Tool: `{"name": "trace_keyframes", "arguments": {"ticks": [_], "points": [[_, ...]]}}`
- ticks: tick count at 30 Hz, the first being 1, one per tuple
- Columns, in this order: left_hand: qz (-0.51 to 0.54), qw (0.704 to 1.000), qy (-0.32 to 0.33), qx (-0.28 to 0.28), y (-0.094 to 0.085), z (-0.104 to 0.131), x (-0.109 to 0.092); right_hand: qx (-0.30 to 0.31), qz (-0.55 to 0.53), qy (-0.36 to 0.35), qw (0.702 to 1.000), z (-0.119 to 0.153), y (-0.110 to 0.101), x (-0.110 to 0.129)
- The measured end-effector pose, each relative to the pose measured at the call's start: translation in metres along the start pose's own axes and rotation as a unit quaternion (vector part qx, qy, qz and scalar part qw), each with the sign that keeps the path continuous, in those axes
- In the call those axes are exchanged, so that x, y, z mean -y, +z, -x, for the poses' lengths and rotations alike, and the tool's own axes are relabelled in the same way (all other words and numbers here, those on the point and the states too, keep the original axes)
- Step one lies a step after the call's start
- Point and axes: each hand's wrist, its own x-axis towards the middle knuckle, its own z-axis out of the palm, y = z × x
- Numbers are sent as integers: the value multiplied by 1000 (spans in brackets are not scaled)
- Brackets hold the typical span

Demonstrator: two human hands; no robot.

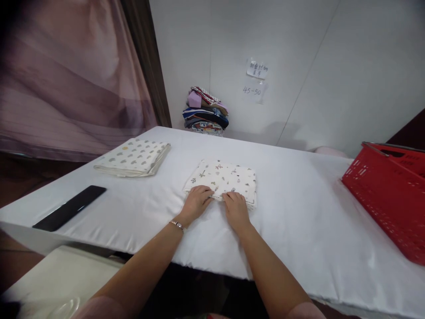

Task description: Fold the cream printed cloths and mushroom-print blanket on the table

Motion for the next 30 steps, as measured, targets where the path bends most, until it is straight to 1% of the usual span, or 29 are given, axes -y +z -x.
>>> {"name": "trace_keyframes", "arguments": {"ticks": [9, 15, 18, 21, 26, 30], "points": [[-21, 1000, -3, 0, 3, -3, 1, -29, 7, 19, 999, 2, -1, -3], [-28, 1000, -2, -9, 4, -1, 0, -25, 16, 10, 1000, 1, -2, -6], [-46, 999, 3, -22, 4, -2, -2, -54, 13, 9, 998, -2, -4, -8], [-63, 998, 10, -21, 3, -4, -5, -80, 12, 14, 997, -4, -5, -11], [-73, 997, 2, -26, 2, -5, -7, -58, 11, 8, 998, -4, -2, -11], [-74, 996, 33, -36, 2, -3, -9, -65, 6, 7, 998, -3, 0, -11]]}}
